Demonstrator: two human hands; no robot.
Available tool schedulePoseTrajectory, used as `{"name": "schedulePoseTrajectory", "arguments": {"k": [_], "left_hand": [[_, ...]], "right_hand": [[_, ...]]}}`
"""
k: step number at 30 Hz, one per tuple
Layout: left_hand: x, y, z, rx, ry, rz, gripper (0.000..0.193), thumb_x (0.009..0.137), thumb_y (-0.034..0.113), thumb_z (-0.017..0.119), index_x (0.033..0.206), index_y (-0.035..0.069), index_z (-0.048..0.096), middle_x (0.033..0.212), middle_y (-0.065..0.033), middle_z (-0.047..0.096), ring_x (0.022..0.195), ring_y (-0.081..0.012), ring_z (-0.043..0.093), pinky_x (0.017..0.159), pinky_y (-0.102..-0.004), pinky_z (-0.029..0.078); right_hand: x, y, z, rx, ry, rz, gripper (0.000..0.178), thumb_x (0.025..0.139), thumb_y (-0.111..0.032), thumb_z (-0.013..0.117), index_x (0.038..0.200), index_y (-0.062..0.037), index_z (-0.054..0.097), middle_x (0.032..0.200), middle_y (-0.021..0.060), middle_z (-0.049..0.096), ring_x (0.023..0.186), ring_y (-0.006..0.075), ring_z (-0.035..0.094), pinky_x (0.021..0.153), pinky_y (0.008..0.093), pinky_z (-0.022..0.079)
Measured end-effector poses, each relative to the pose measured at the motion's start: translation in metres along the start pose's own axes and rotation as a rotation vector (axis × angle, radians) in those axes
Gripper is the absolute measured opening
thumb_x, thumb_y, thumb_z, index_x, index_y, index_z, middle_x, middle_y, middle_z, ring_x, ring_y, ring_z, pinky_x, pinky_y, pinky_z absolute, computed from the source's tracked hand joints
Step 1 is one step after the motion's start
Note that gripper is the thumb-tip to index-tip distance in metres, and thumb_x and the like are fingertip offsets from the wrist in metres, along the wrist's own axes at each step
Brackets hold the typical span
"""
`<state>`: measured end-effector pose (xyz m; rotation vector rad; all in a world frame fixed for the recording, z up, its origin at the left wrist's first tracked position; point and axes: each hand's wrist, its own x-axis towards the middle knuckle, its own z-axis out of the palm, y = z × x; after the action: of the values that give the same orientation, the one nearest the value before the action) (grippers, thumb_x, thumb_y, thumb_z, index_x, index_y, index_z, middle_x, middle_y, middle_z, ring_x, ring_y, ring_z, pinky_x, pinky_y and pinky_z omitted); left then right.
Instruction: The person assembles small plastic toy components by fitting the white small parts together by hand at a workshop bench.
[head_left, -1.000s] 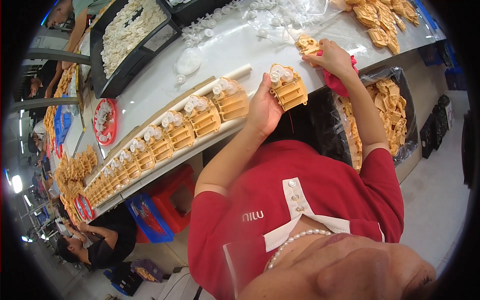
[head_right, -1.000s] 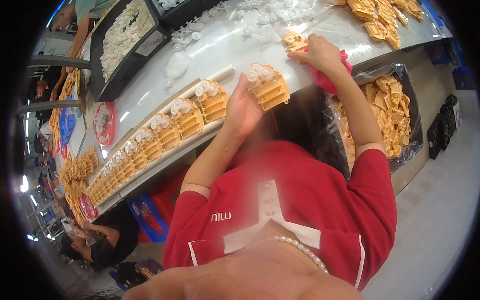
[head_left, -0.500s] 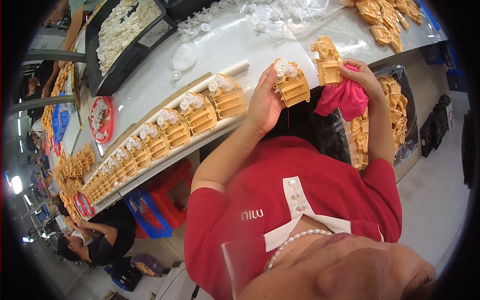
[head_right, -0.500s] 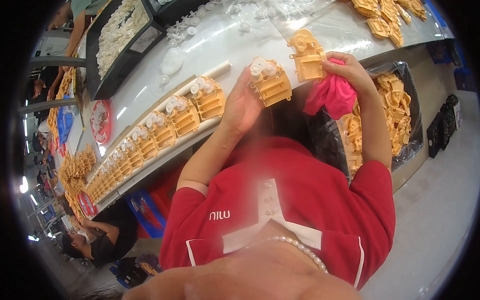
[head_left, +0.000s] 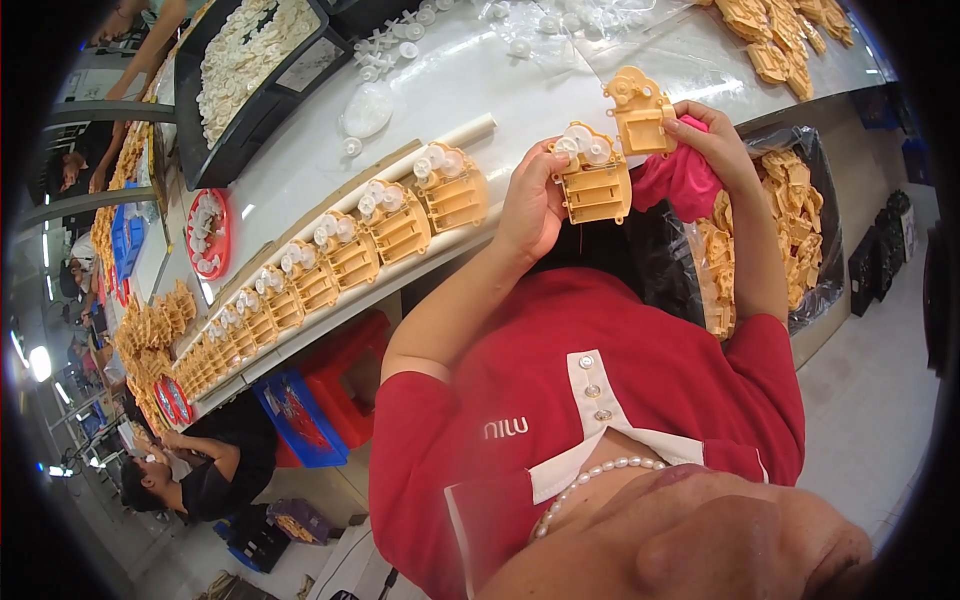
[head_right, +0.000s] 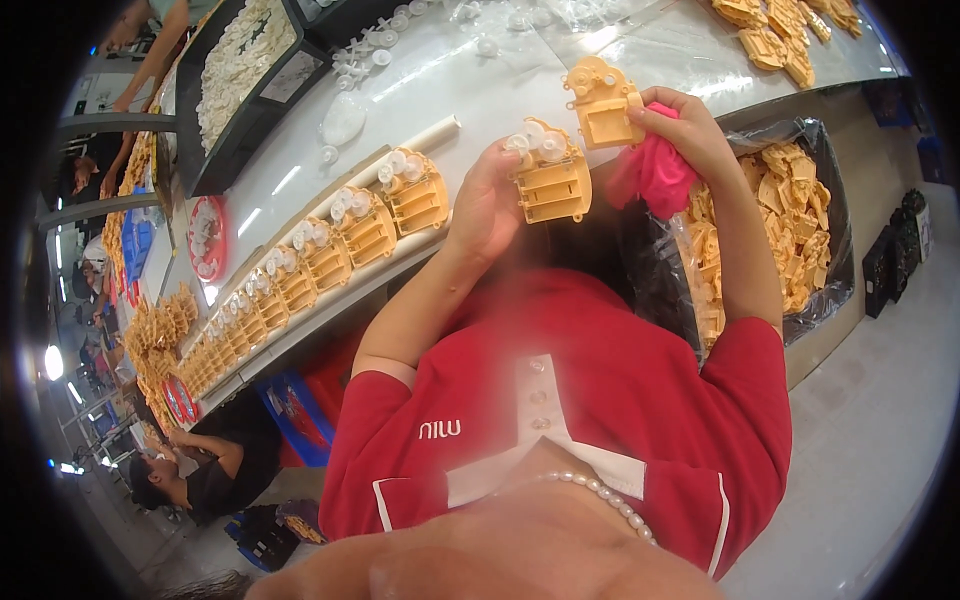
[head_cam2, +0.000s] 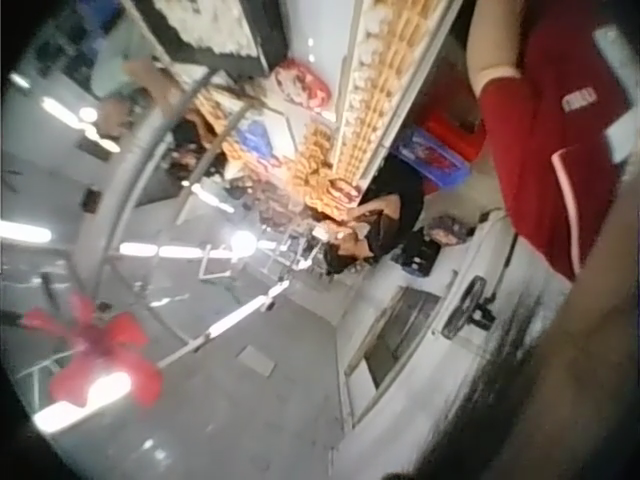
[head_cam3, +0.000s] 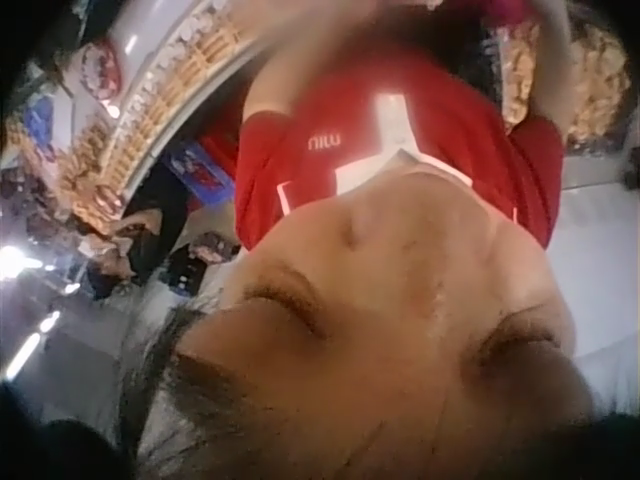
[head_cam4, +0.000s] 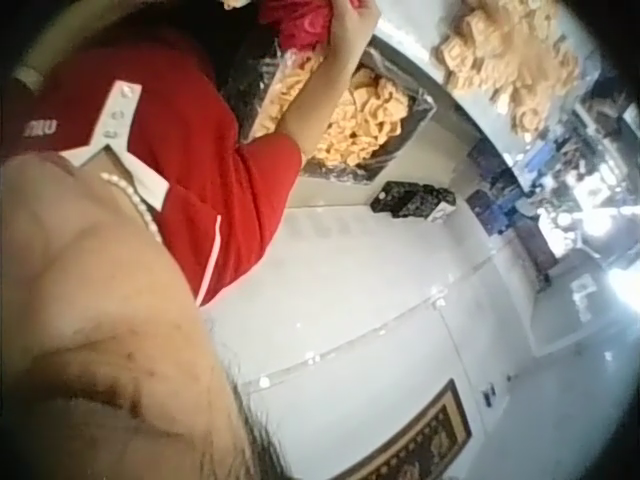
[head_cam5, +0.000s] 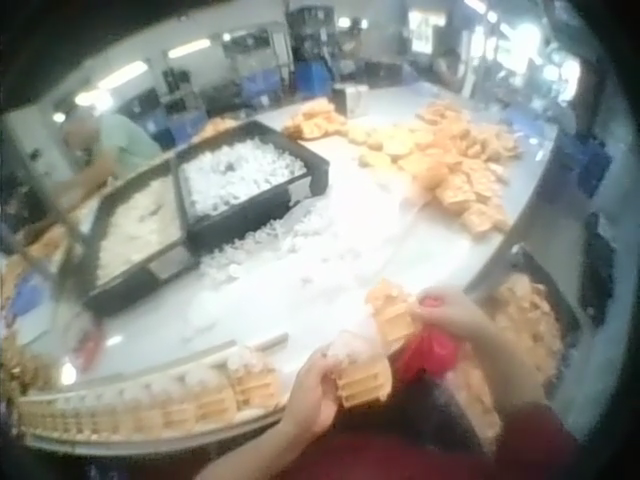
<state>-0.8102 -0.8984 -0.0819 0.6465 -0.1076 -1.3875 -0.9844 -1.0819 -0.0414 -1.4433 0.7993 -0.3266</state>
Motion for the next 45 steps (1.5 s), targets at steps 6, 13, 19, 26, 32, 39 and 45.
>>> {"name": "schedulePoseTrajectory", "arguments": {"k": [6, 13, 19, 26, 32, 39, 45], "left_hand": [[-0.002, 0.001, 0.005, 0.047, -0.020, 0.003, 0.034, 0.086, 0.015, 0.048, 0.117, 0.001, 0.042, 0.109, -0.0109, 0.054, 0.101, -0.0215, 0.056, 0.088, -0.0373, 0.048], [-0.002, 0.010, 0.003, 0.111, -0.062, -0.104, 0.041, 0.086, 0.018, 0.044, 0.123, 0.003, 0.040, 0.113, -0.0109, 0.052, 0.102, -0.0219, 0.056, 0.081, -0.0393, 0.052], [0.008, 0.002, 0.002, 0.198, -0.101, -0.124, 0.038, 0.087, 0.017, 0.043, 0.123, 0.004, 0.041, 0.113, -0.0099, 0.052, 0.100, -0.0198, 0.057, 0.077, -0.0366, 0.053], [0.013, 0.000, -0.001, 0.237, -0.081, -0.131, 0.036, 0.090, 0.020, 0.048, 0.122, 0.005, 0.043, 0.104, -0.0068, 0.057, 0.093, -0.0155, 0.060, 0.074, -0.0325, 0.053], [0.019, -0.002, 0.001, 0.246, -0.052, -0.125, 0.033, 0.089, 0.018, 0.049, 0.119, 0.005, 0.048, 0.102, -0.0057, 0.059, 0.090, -0.0135, 0.061, 0.071, -0.0291, 0.053], [0.025, -0.008, 0.005, 0.235, -0.031, -0.118, 0.037, 0.083, 0.007, 0.045, 0.120, 0.003, 0.050, 0.096, -0.0053, 0.060, 0.085, -0.0125, 0.061, 0.071, -0.0286, 0.053], [0.022, -0.009, 0.007, 0.194, -0.054, -0.149, 0.045, 0.080, 0.005, 0.039, 0.124, 0.003, 0.046, 0.101, -0.0074, 0.057, 0.083, -0.0164, 0.060, 0.073, -0.0323, 0.053]], "right_hand": [[0.029, 0.005, 0.000, -0.345, 0.075, 0.006, 0.021, 0.086, -0.020, 0.064, 0.095, -0.0020, 0.058, 0.078, -0.0007, 0.058, 0.071, 0.0051, 0.053, 0.066, 0.0203, 0.044], [0.009, -0.034, 0.036, -0.887, 0.084, -0.430, 0.032, 0.076, -0.026, 0.070, 0.100, -0.0064, 0.062, 0.082, 0.0079, 0.056, 0.071, 0.0181, 0.056, 0.068, 0.0295, 0.047], [0.005, -0.046, 0.061, -0.965, -0.253, -0.553, 0.041, 0.075, -0.019, 0.069, 0.115, -0.0179, 0.062, 0.086, 0.0065, 0.054, 0.076, 0.0210, 0.057, 0.069, 0.0321, 0.047], [0.014, -0.044, 0.063, -1.020, -0.323, -0.568, 0.029, 0.073, -0.017, 0.070, 0.101, -0.0126, 0.065, 0.084, 0.0061, 0.056, 0.075, 0.0227, 0.059, 0.066, 0.0327, 0.047], [0.016, -0.044, 0.062, -1.036, -0.307, -0.573, 0.025, 0.071, -0.016, 0.071, 0.092, -0.0062, 0.062, 0.083, 0.0067, 0.056, 0.074, 0.0251, 0.059, 0.064, 0.0330, 0.047], [0.017, -0.042, 0.060, -1.084, -0.242, -0.519, 0.022, 0.070, -0.014, 0.070, 0.084, -0.0039, 0.057, 0.082, 0.0086, 0.057, 0.075, 0.0272, 0.059, 0.065, 0.0341, 0.046], [0.018, -0.042, 0.054, -1.060, -0.285, -0.510, 0.024, 0.071, -0.015, 0.070, 0.091, -0.0066, 0.060, 0.082, 0.0079, 0.058, 0.075, 0.0266, 0.059, 0.066, 0.0343, 0.047]]}}
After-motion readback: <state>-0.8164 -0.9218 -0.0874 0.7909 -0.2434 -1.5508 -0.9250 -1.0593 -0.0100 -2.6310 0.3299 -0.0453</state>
